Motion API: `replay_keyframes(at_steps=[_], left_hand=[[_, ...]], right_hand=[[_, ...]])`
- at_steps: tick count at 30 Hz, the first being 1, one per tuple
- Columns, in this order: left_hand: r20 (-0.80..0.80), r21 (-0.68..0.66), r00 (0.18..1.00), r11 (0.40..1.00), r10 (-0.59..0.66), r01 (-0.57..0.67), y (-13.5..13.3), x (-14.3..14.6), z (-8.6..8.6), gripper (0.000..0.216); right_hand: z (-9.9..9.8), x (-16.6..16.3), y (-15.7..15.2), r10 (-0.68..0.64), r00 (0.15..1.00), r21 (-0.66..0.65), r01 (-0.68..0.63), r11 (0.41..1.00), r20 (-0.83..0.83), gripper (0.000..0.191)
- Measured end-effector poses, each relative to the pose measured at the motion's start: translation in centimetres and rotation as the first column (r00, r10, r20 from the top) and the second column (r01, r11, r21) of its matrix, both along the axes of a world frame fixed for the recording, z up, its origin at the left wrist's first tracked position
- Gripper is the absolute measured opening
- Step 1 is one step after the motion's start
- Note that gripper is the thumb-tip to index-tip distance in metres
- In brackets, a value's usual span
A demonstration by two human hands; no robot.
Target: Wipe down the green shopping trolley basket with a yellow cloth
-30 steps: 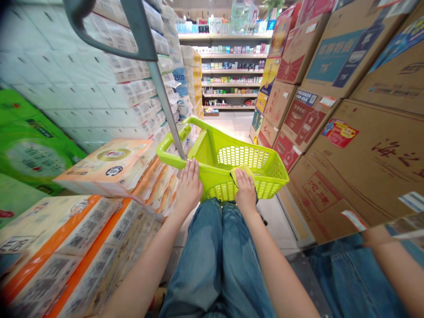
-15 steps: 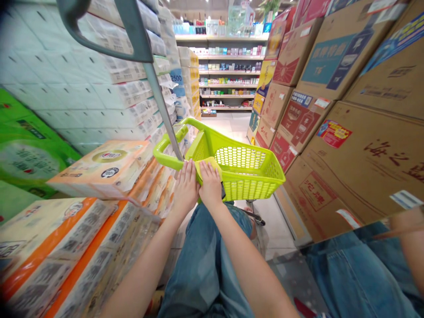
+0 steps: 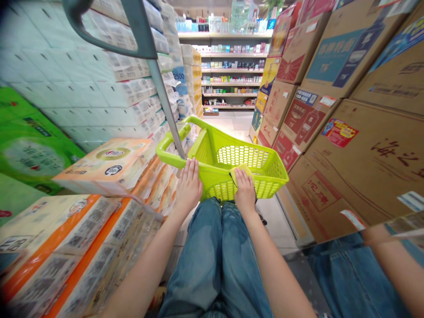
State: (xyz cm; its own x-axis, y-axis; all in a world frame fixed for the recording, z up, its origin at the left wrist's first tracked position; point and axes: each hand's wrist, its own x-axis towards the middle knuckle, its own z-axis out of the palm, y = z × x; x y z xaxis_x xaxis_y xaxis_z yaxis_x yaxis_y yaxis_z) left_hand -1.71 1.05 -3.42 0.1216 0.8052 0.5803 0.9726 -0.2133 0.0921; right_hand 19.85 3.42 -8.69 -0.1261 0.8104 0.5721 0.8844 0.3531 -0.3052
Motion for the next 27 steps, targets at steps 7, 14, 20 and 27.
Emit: replay_keyframes(at_steps=[7,14,20,27], left_hand=[[0.01,0.019,1.0,1.0,0.003,-0.003,0.3,0.0,-0.2,0.071],[-0.013,0.011,1.0,1.0,-0.003,0.003,0.2,-0.3,-0.3,0.07],[-0.029,0.013,1.0,1.0,0.001,0.0,0.0,-0.3,-0.1,0.072],[-0.02,0.028,1.0,1.0,0.005,-0.005,-0.1,-0.1,0.0,0.071]], right_hand=[[0.1,-0.7,-0.1,-0.138,0.982,-0.07,0.13,0.989,-0.128,0.085],[4.7,-10.6,0.9,0.223,0.959,-0.06,-0.236,0.97,-0.177,0.077],[3.9,-9.1,0.6,0.243,0.964,-0.02,-0.246,0.969,-0.112,0.083],[0.4,-1.1,-0.1,0.053,0.999,-0.003,-0.053,0.999,-0.006,0.085]])
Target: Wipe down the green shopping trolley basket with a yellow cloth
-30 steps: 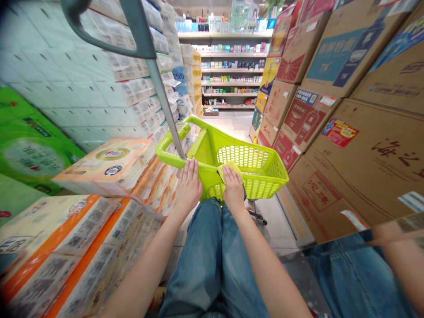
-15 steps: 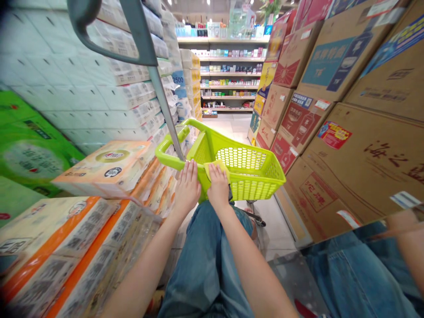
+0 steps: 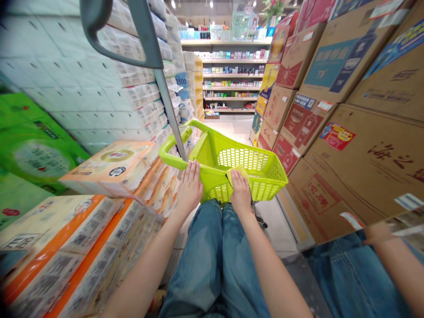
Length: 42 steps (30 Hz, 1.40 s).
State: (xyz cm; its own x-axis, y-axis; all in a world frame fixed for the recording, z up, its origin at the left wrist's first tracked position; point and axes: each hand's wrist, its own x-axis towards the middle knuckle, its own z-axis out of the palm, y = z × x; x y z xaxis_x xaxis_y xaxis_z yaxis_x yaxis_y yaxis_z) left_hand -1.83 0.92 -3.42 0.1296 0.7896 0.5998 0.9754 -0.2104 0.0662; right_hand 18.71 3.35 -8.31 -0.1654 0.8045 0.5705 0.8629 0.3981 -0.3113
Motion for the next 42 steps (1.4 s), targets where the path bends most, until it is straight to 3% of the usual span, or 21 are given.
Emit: replay_keyframes(at_steps=[4,8,10,14,18,23,30,33,35,38,42], left_hand=[[-0.004,-0.003,1.0,1.0,0.001,-0.001,0.1,0.0,-0.1,0.07],[0.002,-0.006,1.0,1.0,0.004,-0.004,0.2,-0.1,-0.1,0.07],[0.004,-0.004,1.0,1.0,0.001,-0.001,0.3,-0.1,-0.2,0.07],[-0.002,-0.007,1.0,1.0,-0.005,0.005,0.3,-0.2,-0.2,0.071],[-0.013,-0.008,1.0,1.0,-0.006,0.006,0.2,-0.3,-0.2,0.072],[-0.011,-0.003,1.0,1.0,-0.007,0.007,0.0,-0.2,0.0,0.072],[0.001,-0.006,1.0,1.0,-0.004,0.004,0.0,-0.1,-0.1,0.072],[0.007,-0.009,1.0,1.0,-0.011,0.011,0.1,0.0,-0.2,0.072],[0.007,-0.018,1.0,1.0,-0.008,0.008,0.1,0.0,-0.2,0.072],[0.003,-0.035,1.0,0.999,0.009,-0.009,0.2,0.1,-0.1,0.072],[-0.02,-0.042,1.0,0.999,0.016,-0.017,0.3,0.0,-0.1,0.072]], right_hand=[[-1.2,3.6,-0.3,-0.145,0.989,-0.031,0.145,0.989,0.009,0.082],[-0.7,2.2,-0.4,-0.227,0.972,-0.091,0.221,0.971,-0.062,0.083],[0.4,-0.6,-0.1,-0.181,0.978,-0.109,0.169,0.979,-0.104,0.085],[3.1,-7.1,0.6,0.088,0.987,-0.097,-0.102,0.99,-0.137,0.083],[4.4,-9.6,0.8,0.199,0.967,-0.073,-0.213,0.974,-0.161,0.078],[2.5,-6.0,0.3,0.166,0.982,-0.026,-0.169,0.985,-0.092,0.091],[-1.0,2.2,-0.5,-0.098,0.995,0.003,0.098,0.995,0.022,0.09],[-1.5,3.7,-0.7,-0.178,0.984,-0.01,0.178,0.984,0.005,0.092],[-1.2,2.9,-0.7,-0.222,0.974,-0.05,0.22,0.974,-0.044,0.09],[0.4,-0.9,-0.4,-0.215,0.971,-0.123,0.203,0.972,-0.101,0.085],[3.6,-7.4,0.1,0.048,0.993,-0.129,-0.061,0.99,-0.107,0.083]])
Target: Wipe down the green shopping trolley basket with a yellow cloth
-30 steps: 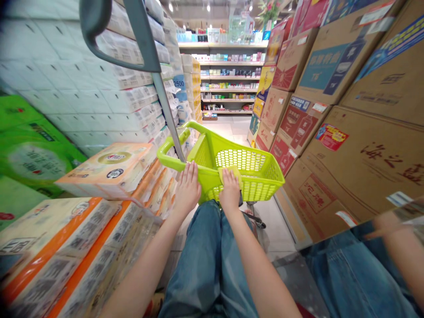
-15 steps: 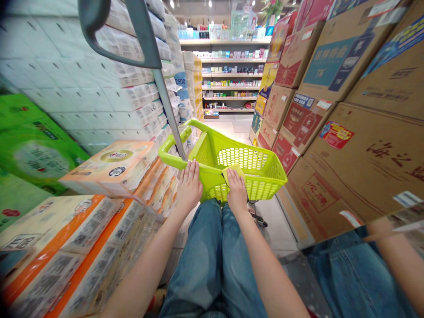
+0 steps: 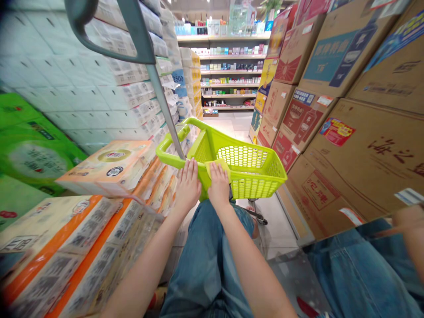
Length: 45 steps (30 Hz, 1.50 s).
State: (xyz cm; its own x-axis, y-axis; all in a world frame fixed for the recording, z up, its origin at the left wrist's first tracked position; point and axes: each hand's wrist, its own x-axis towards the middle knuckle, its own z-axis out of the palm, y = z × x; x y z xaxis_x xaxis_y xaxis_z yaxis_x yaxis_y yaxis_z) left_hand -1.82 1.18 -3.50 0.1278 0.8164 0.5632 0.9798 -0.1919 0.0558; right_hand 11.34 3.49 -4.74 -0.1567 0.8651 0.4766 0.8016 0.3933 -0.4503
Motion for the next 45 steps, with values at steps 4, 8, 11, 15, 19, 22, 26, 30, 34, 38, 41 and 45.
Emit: replay_keyframes(at_steps=[4,8,11,15,19,22,26,30,34,38,41,45], left_hand=[[-0.018,-0.003,1.0,1.0,-0.001,0.001,-0.2,0.0,0.1,0.072],[-0.007,0.009,1.0,1.0,-0.001,0.001,-0.3,0.1,0.2,0.071],[0.005,0.016,1.0,1.0,-0.004,0.004,-0.2,0.2,0.2,0.07],[0.022,0.022,1.0,1.0,-0.015,0.014,-0.2,0.2,0.0,0.071],[0.029,0.028,0.999,0.999,-0.017,0.017,-0.1,0.1,-0.1,0.072],[0.024,0.03,1.0,1.0,-0.01,0.009,-0.1,0.1,-0.1,0.071],[0.024,0.028,1.0,1.0,-0.008,0.007,-0.1,0.1,0.0,0.072],[0.011,0.012,1.0,1.0,-0.008,0.008,-0.2,0.0,0.1,0.074],[0.008,0.013,1.0,1.0,-0.008,0.008,-0.3,0.0,0.2,0.074],[0.016,0.019,1.0,1.0,-0.01,0.01,-0.3,0.2,0.1,0.072],[0.033,0.026,0.999,1.0,-0.018,0.017,-0.2,0.2,0.0,0.071],[0.052,0.037,0.998,0.999,-0.034,0.032,-0.2,0.2,0.0,0.07]], right_hand=[[1.2,-2.4,0.2,0.129,0.991,0.032,-0.128,0.991,-0.028,0.078],[-0.2,0.0,0.0,0.106,0.994,0.07,-0.107,0.992,0.018,0.088],[-1.8,3.3,-0.2,0.021,0.997,0.082,-0.027,0.996,0.072,0.091],[-3.8,7.9,-0.4,-0.12,0.987,0.111,0.109,0.988,0.102,0.092],[-4.6,9.7,-0.6,-0.24,0.967,0.072,0.234,0.969,0.081,0.09],[-3.7,7.8,-0.5,-0.29,0.957,0.011,0.29,0.957,0.028,0.087],[-1.2,2.1,0.0,-0.109,0.994,-0.01,0.108,0.994,-0.029,0.086],[0.9,-1.9,0.5,0.109,0.992,0.014,-0.109,0.994,-0.057,0.081],[0.5,-1.0,0.5,0.143,0.989,0.045,-0.142,0.989,-0.026,0.086],[-1.3,2.7,0.1,0.059,0.997,0.064,-0.061,0.996,0.041,0.092],[-2.6,6.2,-0.1,-0.049,0.995,0.064,0.044,0.997,0.086,0.089],[-3.9,9.6,-0.4,-0.169,0.981,0.063,0.163,0.985,0.096,0.085]])
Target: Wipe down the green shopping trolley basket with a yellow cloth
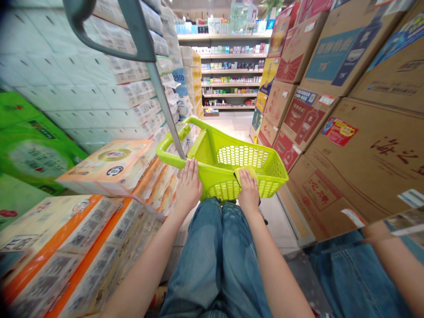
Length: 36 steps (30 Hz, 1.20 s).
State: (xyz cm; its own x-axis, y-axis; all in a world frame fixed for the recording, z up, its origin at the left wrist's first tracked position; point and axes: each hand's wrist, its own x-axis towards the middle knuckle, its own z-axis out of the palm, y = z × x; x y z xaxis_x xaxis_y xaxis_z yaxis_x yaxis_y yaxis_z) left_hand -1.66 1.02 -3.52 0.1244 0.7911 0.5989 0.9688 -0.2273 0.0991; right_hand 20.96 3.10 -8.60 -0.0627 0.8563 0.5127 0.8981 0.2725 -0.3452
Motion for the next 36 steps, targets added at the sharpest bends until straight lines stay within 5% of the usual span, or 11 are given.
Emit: replay_keyframes(at_steps=[6,13,19,28,32,36], left_hand=[[0.026,0.004,1.0,1.0,-0.003,0.003,0.0,0.0,0.0,0.065],[-0.007,-0.009,1.0,1.0,0.003,-0.003,0.1,-0.2,0.2,0.062],[-0.006,-0.005,1.0,1.0,-0.006,0.006,-0.1,-0.3,0.1,0.062],[0.018,0.004,1.0,1.0,-0.018,0.018,-0.1,-0.2,-0.1,0.063],[0.015,0.01,1.0,1.0,-0.013,0.013,0.1,-0.2,-0.1,0.063],[-0.002,0.014,1.0,1.0,-0.002,0.002,0.2,-0.3,-0.2,0.064]], right_hand=[[1.1,-2.9,-0.1,-0.056,0.992,-0.042,0.051,0.998,-0.116,0.085],[5.4,-11.4,0.9,0.313,0.941,-0.017,-0.318,0.948,-0.132,0.071],[3.9,-8.1,0.8,0.285,0.956,0.006,-0.286,0.958,-0.064,0.083],[-0.1,1.2,0.0,-0.022,1.0,0.004,0.022,1.0,0.01,0.082],[0.6,-1.3,0.0,-0.095,0.994,-0.039,0.092,0.995,-0.061,0.082],[2.9,-7.7,0.4,0.082,0.991,-0.036,-0.086,0.996,-0.101,0.081]])
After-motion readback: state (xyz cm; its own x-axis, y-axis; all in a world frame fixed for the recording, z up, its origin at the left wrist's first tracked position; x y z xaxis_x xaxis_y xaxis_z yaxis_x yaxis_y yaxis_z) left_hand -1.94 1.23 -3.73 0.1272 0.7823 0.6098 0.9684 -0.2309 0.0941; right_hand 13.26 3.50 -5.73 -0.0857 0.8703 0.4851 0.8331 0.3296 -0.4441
